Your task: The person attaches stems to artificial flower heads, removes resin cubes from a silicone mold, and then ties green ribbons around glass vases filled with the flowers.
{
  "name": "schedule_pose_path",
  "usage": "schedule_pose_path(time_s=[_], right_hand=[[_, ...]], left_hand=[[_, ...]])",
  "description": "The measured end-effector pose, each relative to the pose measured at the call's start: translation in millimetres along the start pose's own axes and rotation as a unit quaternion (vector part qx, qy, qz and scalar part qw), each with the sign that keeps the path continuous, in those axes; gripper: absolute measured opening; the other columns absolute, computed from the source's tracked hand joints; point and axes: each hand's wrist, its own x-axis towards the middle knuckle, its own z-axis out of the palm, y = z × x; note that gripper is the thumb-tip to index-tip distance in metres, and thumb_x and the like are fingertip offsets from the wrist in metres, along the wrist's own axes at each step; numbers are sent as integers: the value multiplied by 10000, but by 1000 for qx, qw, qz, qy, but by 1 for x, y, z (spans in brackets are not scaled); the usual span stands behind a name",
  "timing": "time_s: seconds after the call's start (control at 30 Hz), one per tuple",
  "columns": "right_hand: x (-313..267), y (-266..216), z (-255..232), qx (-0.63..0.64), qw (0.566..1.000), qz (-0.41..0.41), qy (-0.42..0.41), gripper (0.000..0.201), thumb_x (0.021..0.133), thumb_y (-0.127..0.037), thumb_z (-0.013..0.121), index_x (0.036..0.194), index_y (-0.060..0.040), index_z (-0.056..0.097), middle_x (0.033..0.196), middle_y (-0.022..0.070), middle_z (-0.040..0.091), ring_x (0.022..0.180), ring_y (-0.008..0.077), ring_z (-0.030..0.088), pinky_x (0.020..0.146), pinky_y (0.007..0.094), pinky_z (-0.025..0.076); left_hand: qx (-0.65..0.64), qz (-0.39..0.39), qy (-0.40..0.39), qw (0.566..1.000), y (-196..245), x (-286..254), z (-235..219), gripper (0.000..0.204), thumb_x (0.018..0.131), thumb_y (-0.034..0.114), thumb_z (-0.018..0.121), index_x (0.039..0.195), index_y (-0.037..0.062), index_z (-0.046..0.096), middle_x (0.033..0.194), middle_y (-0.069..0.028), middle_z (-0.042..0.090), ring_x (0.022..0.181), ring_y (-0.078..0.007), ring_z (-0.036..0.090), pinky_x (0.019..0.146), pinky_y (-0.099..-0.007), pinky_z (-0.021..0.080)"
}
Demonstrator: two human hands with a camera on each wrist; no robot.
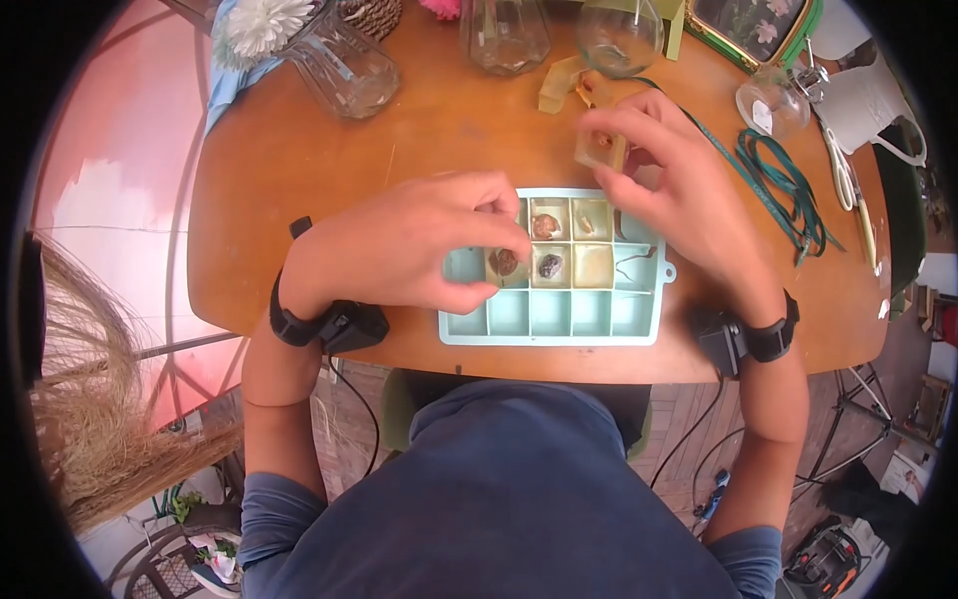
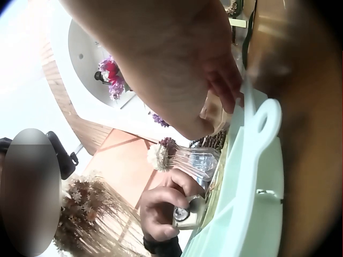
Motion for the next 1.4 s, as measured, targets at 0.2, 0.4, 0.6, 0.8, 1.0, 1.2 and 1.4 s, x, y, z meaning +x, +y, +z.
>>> schedule_pose_path(time_s=[0.2,0.4,0.6,0.8,1.0,1.2,1.4], right_hand=[[-9,-14,-8,17,994,-76,-83,346,764,-32,711,1106,-48,664,1051,63,598,911,182,575,775,285,508],[-25,-28,-4,38,975,-109,-192,361,715,-84,778,1069,-106,712,1030,46,636,835,217,624,745,323,525],[-31,-36,6,-47,949,-150,-274,373,707,-102,755,1069,-110,668,945,42,566,806,259,616,667,366,519],[-35,-30,16,-81,949,-188,-241,395,685,-76,762,1072,-77,679,916,57,584,761,242,603,650,353,506],[-37,-31,18,-100,946,-191,-243,375,700,-80,735,1070,-62,676,942,70,576,777,257,597,662,366,504],[-34,-31,18,-93,947,-195,-237,354,734,-163,779,1058,-63,678,944,72,572,817,268,597,701,380,508],[-32,-34,20,-78,950,-188,-235,300,728,-171,789,982,-51,685,937,67,566,839,268,587,735,384,503]], left_hand=[[-11,5,-15,1000,-1,0,1,286,737,119,740,1006,70,654,992,-85,549,907,-273,571,764,-365,483],[-22,6,-2,1000,-5,1,4,258,737,129,756,952,67,628,977,-77,552,891,-270,575,754,-370,482],[-40,-8,17,999,-5,2,6,225,741,129,760,886,60,603,946,-63,567,851,-258,585,715,-356,486],[-43,-2,28,999,-8,4,8,211,743,126,759,868,60,601,934,-60,573,830,-260,586,703,-356,485],[-45,-15,5,999,-8,3,4,218,743,125,771,861,51,603,934,-65,571,826,-261,585,693,-353,480],[-55,-25,1,998,-7,3,3,211,743,119,776,844,36,610,924,-68,569,806,-242,590,693,-343,484],[-54,-25,2,998,-7,3,4,207,742,120,778,843,30,620,916,-66,564,779,-225,595,685,-339,494]])
